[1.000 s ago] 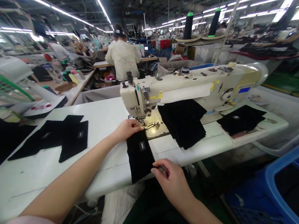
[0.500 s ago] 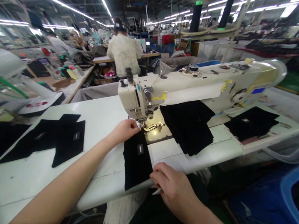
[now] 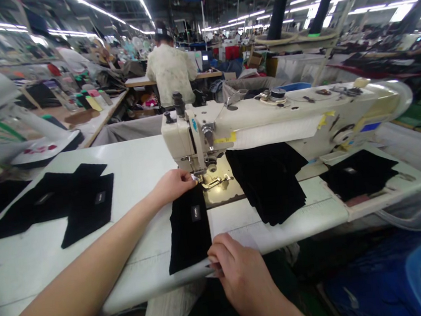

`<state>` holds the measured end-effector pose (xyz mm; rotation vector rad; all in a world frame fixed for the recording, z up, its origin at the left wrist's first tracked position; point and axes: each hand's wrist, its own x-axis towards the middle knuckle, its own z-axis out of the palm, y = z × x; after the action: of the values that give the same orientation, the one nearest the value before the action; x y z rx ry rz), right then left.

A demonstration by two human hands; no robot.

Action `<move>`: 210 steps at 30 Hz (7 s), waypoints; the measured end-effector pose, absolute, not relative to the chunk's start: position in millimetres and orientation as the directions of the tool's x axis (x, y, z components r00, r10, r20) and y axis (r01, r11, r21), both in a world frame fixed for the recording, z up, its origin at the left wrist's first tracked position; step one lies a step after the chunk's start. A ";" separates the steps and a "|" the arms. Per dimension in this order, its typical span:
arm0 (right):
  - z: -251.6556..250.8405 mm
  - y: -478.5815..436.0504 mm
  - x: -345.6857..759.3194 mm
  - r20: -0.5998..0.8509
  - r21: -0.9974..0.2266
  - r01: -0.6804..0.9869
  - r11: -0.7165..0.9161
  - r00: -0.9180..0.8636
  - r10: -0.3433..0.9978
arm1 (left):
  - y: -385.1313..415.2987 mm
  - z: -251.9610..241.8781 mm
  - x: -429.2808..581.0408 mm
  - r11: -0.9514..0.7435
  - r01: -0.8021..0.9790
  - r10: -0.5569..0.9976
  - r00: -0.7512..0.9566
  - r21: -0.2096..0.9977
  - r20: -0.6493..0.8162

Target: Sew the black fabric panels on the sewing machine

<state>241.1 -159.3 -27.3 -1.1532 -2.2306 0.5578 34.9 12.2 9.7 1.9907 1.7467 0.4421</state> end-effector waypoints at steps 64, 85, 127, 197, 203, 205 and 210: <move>-16.6 -160.8 245.2 0.226 -0.510 0.647 0.567 -0.535 0.814 | -155.8 -11.3 22.8 -0.814 0.577 0.564 0.760 0.066 0.323; -11.7 -133.4 238.9 0.239 -0.439 0.692 0.573 -0.525 0.817 | -128.9 -1.5 18.8 -0.805 0.579 0.590 0.754 0.133 0.288; -4.9 -77.5 221.0 0.251 -0.269 0.821 0.503 -0.444 0.860 | -36.8 8.6 7.4 -0.768 0.617 0.640 0.726 0.172 0.252; 25.5 -192.5 272.8 -0.304 -0.930 -0.146 -0.336 -0.204 0.931 | -103.7 21.8 65.4 0.494 -0.231 0.789 0.523 0.838 -0.321; 22.9 -176.0 276.3 -0.412 -0.838 -0.365 -0.405 -0.062 0.909 | -95.2 30.7 25.2 0.405 0.097 0.671 0.644 0.909 -0.367; 17.1 -169.2 275.8 -0.425 -0.830 -0.364 -0.422 -0.076 0.902 | -91.4 32.1 16.0 0.352 0.150 0.747 0.550 0.924 -0.374; 3.7 -160.6 271.3 -0.264 -0.943 -0.219 -0.252 0.026 0.964 | -88.4 34.8 8.5 0.236 0.278 0.851 0.403 0.931 -0.336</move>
<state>271.3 -160.6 3.7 -1.2563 -0.8720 1.4496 8.5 -88.4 34.8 1.3188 1.1388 0.5407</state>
